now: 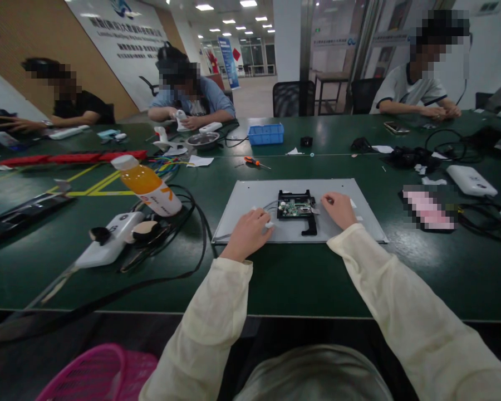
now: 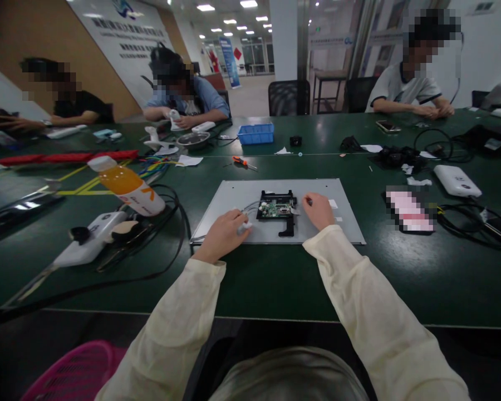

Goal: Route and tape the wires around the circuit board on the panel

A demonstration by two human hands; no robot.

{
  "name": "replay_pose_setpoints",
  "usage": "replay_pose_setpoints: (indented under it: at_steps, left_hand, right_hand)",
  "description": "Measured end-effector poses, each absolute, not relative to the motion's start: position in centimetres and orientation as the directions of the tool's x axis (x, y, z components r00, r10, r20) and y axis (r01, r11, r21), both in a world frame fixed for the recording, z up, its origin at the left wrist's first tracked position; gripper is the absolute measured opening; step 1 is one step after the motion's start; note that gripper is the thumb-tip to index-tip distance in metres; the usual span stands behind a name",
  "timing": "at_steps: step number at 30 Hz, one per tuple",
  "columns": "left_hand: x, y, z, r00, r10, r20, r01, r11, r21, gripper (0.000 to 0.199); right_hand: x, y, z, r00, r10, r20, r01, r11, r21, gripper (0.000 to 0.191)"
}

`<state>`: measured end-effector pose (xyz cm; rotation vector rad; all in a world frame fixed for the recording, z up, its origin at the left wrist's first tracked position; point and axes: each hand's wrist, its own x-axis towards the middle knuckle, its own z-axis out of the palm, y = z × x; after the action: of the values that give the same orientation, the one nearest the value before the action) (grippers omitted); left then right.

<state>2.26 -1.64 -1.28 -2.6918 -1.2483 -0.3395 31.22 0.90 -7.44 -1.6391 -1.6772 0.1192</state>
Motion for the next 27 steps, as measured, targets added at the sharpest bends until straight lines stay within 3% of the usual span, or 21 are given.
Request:
replay_pose_setpoints:
  at_steps: [11, 27]
  left_hand:
    - [1.9, -1.6, -1.5, 0.614, 0.732, 0.293, 0.773, -0.633, -0.04, 0.007]
    - [2.1, -2.3, -0.6, 0.622, 0.765, 0.165, 0.781, -0.621, -0.068, 0.015]
  right_hand:
    - [31.0, 0.2, -6.9, 0.127, 0.905, 0.406, 0.748, 0.181, -0.638, 0.025]
    - [30.0, 0.1, -6.4, 0.05, 0.919, 0.39, 0.748, 0.224, -0.624, 0.022]
